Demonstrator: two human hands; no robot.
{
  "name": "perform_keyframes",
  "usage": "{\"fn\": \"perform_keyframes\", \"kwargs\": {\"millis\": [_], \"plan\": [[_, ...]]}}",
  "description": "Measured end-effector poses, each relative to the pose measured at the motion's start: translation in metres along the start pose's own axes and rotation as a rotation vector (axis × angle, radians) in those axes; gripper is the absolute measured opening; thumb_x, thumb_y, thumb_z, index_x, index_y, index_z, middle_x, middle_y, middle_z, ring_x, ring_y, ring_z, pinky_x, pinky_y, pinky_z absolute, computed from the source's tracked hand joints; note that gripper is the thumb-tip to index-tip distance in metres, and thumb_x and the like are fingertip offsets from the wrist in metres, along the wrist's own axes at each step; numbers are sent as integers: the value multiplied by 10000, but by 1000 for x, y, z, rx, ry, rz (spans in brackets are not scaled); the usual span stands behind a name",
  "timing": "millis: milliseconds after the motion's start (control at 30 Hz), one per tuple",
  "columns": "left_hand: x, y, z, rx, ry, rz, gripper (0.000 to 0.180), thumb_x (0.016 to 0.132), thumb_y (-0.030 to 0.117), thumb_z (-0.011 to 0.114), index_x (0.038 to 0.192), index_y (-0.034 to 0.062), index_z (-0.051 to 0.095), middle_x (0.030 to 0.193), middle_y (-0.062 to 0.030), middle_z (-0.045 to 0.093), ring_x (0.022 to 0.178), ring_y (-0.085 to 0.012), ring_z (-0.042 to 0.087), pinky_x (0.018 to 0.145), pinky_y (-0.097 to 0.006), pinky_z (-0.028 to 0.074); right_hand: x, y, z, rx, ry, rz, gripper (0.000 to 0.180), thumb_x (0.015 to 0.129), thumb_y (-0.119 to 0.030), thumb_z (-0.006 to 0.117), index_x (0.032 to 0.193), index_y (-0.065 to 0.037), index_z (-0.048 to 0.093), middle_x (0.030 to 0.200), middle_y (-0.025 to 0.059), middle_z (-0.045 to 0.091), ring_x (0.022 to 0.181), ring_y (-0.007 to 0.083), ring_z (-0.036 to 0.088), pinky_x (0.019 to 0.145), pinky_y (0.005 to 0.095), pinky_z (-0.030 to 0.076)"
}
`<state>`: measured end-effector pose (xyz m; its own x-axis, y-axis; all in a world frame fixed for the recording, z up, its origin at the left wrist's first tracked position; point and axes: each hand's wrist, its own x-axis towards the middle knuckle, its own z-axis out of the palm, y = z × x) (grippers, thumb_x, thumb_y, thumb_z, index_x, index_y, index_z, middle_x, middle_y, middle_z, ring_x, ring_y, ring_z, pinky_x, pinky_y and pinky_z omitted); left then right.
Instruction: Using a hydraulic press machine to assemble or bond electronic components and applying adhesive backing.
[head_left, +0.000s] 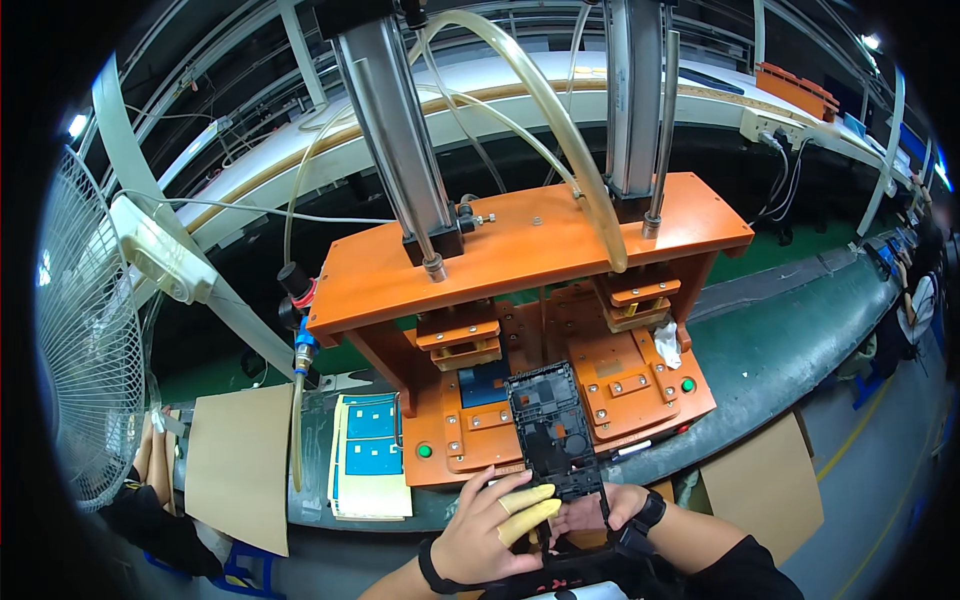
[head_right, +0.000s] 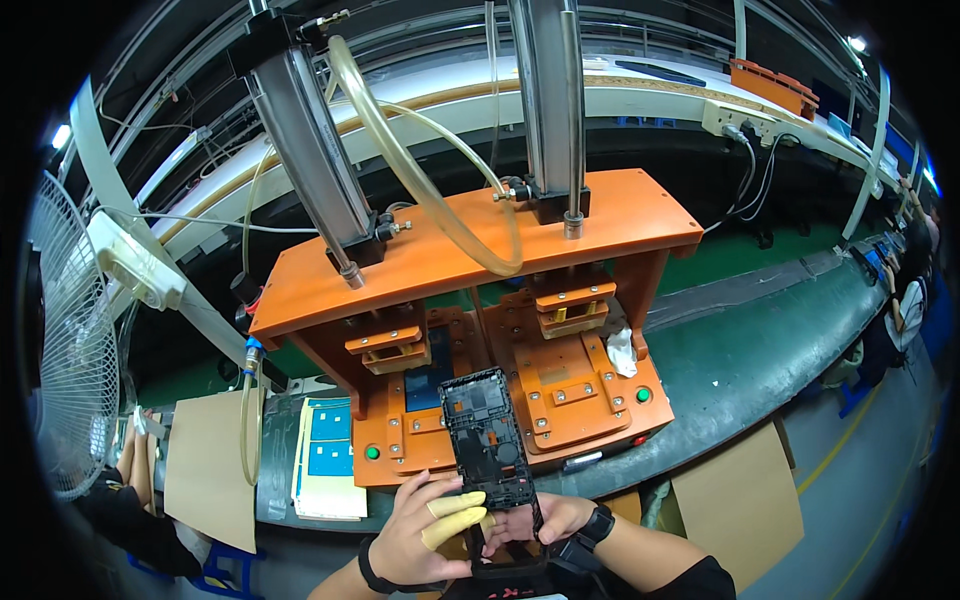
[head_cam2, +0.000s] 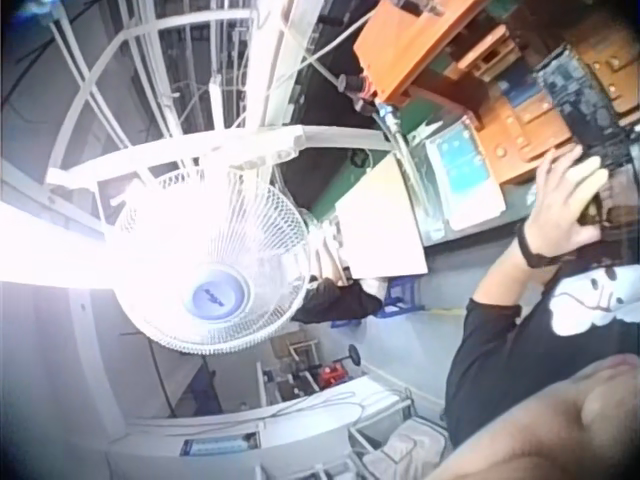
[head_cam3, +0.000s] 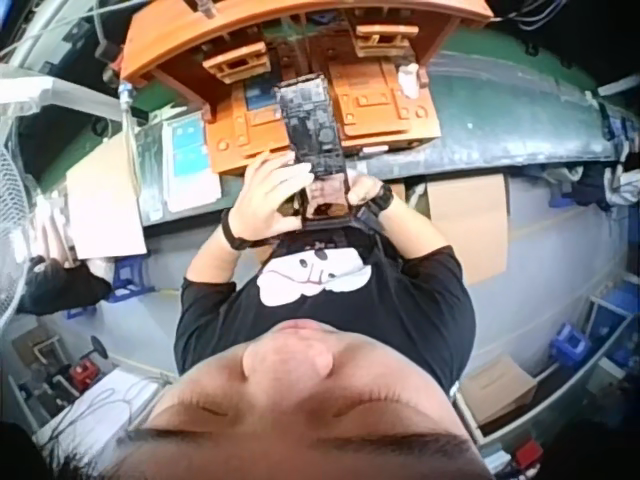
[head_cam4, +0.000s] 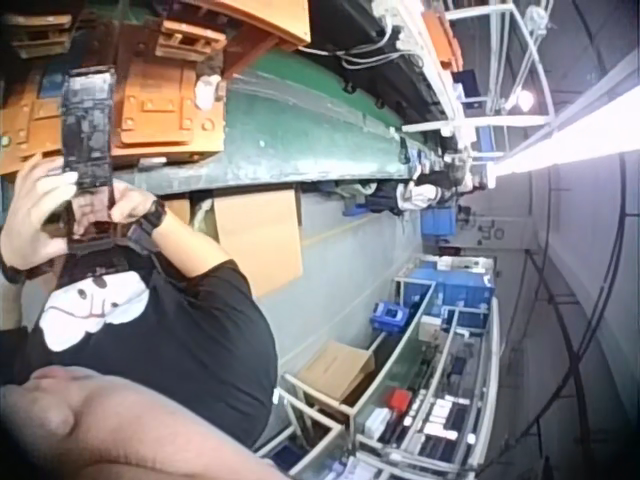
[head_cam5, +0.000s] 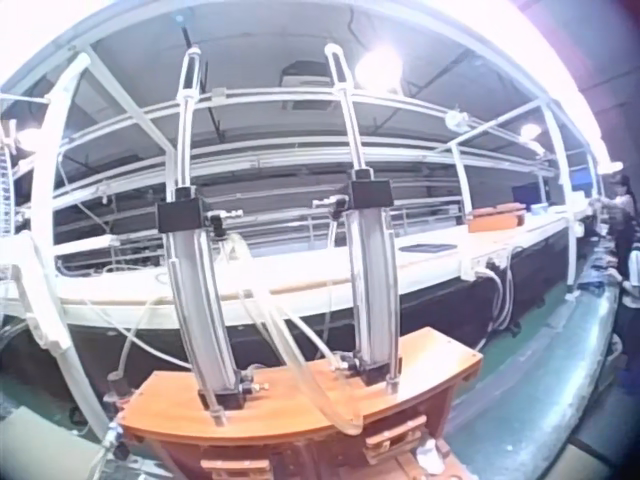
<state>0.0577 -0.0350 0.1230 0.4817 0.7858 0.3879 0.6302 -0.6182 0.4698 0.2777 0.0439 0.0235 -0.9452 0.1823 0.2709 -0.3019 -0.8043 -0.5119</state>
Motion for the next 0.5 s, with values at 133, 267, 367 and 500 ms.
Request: {"fn": "perform_keyframes", "kwargs": {"millis": [133,267,367,500], "plan": [[12,-18,-19,-35,66,-22,706,557,262,897,1198,113,643,1241,-65,627,1254,-316,528,1052,-503,367,15,-9,8,-53,58,-24,1020,733,-347,825,1510,-32,243,1384,186,468,1260,310,491,1047,403,388],[23,-48,-44,-48,98,-133,797,522,195,876,1265,90,607,1282,-138,587,1267,-337,498,1068,-407,375,-2,-5,-4,-234,88,-44,926,851,-382,729,1525,-12,212,1441,201,431,1308,278,450,1069,385,377],[30,-68,-56,-36,105,-208,816,503,172,860,1274,110,600,1367,-153,520,1268,-330,485,1083,-398,364,-17,-2,1,-239,126,-37,907,869,-383,705,1523,6,212,1446,209,427,1302,269,456,1067,378,377],[36,-85,-65,-26,86,-198,776,529,137,834,1267,104,597,1306,-153,550,1239,-325,500,1070,-397,371,-41,4,0,-247,202,-80,848,898,-350,670,1517,19,224,1437,207,445,1281,258,476,1074,376,369]]}}
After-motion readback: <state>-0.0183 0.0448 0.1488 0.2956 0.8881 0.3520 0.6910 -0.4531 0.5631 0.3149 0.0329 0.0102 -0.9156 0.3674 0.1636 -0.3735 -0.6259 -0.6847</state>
